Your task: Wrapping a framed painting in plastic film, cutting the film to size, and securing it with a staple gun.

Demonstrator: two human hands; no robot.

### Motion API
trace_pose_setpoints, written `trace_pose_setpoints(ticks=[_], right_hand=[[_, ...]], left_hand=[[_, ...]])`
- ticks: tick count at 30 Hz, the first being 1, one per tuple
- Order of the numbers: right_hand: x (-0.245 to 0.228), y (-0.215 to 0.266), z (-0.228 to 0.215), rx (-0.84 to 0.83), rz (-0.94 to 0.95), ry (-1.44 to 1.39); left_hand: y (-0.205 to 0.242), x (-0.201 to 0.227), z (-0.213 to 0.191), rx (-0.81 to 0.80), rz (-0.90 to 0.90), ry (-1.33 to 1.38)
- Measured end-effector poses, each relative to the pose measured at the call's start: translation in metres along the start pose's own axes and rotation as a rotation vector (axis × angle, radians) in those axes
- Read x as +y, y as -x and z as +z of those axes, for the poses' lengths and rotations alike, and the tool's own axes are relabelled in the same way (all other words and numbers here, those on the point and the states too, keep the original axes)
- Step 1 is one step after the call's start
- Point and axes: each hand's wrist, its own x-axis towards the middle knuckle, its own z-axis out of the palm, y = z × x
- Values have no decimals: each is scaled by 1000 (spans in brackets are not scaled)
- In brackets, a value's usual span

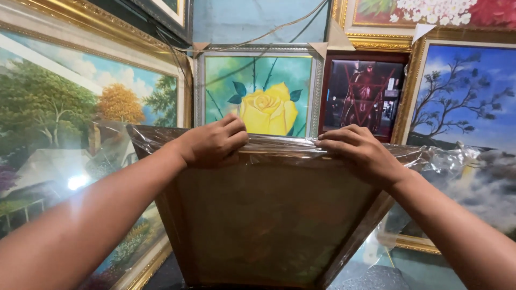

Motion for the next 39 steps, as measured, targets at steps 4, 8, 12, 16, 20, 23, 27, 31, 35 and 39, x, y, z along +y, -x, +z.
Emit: trace_pose_setpoints(ticks=[4,8,12,16,20,23,27,31,35,39], right_hand=[[9,10,9,66,41,-9],[27,19,25,105,76,-7],[25,13,26,116,65,30],[21,5,20,80,13,-13],[11,-2,13,43,-46,29],[3,-6,11,27,-53,54],[13,6,12,20,-19,-91],[12,9,5,2,-112,-45],[-7,-4,-3,-17,-117,105],[-12,-17,-5,-37,-34,138]], left_hand=[[3,-3,6,74,8,48],[-7,9,-19,139,-14,10],[-3,5,-7,168,-26,-132],[-4,7,-4,118,-84,-57],[-1,1,3,32,-137,74],[4,-1,7,49,-137,104],[11,1,11,85,-96,43],[1,8,-6,84,62,-60],[-8,13,-21,64,66,-137],[-15,19,-19,10,-47,-44]])
